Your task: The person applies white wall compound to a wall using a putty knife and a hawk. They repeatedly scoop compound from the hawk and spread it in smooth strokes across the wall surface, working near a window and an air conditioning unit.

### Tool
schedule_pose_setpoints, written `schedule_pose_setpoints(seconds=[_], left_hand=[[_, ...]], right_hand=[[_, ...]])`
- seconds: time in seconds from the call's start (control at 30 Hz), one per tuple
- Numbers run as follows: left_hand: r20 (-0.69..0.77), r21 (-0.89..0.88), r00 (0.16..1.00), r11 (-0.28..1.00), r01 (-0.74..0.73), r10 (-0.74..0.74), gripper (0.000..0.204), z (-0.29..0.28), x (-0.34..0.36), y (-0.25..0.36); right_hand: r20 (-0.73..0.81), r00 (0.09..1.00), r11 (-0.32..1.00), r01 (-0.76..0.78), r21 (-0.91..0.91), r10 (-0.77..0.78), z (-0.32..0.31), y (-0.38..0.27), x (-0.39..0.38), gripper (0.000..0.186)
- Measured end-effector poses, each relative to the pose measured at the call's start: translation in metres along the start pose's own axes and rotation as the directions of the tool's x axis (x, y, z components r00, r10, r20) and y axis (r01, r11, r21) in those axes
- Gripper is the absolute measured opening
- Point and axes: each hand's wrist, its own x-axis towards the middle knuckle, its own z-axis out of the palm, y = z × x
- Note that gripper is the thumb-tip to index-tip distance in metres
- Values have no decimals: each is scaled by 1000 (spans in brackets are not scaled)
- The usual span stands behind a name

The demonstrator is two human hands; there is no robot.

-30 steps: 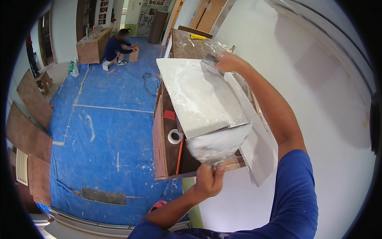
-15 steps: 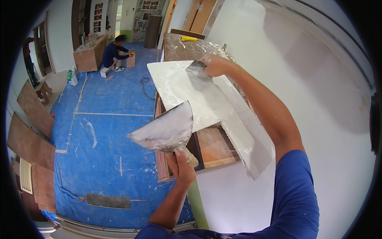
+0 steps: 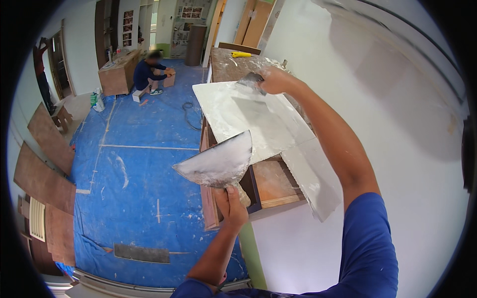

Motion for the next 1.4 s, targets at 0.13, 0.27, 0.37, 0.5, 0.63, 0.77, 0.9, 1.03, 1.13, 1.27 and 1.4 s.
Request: schedule_pose_setpoints(seconds=[0.13, 0.27, 0.37, 0.5, 0.63, 0.77, 0.9, 1.03, 1.13, 1.27, 1.4], left_hand=[[22, -36, 1000, 999, -15, 16, 46, 0, -2, -5], [66, 27, 995, 996, -80, 79, 45, -14, 4, -10], [38, 1, 996, 997, -77, 77, 45, -2, 4, -3], [-50, -17, 999, 1000, 7, -8, 45, -6, -1, -10], [-21, 91, 1000, 996, 6, -4, 44, 2, 4, 4], [-3, 174, 999, 984, -43, 44, 42, 3, 6, 10], [4, 174, 999, 984, -50, 50, 43, 6, 8, 15], [-1, 179, 1000, 983, -28, 29, 43, 7, 8, 21], [-5, 217, 996, 972, 93, -94, 41, -4, 11, 31], [70, 201, 996, 979, 44, -59, 37, -1, 14, 73], [364, 112, 858, 932, 345, -362, 33, 30, 10, 134]], right_hand=[[46, 998, 996, -50, -73, 54, 24, 15, 38, 43], [93, 995, 997, 53, -58, -47, 25, 1, 38, 42], [83, 987, 990, 140, 4, -140, 22, -10, 16, 39], [206, 968, 989, 128, 77, -142, 4, -29, -30, 39], [301, 943, 987, 116, 110, -144, -12, -41, -79, 42], [251, 956, 986, 136, 92, -155, -13, -38, -115, 43], [304, 945, 988, 90, 123, -124, -16, -33, -137, 44], [244, 961, 990, 106, 95, -126, -26, -25, -163, 41], [53, 998, 930, -55, 364, 38, -29, -11, -194, 40], [-103, 912, 580, -162, 798, 397, -40, -22, -260, 44], [-349, 771, 456, 85, 886, 533, -37, -53, -331, 45]])
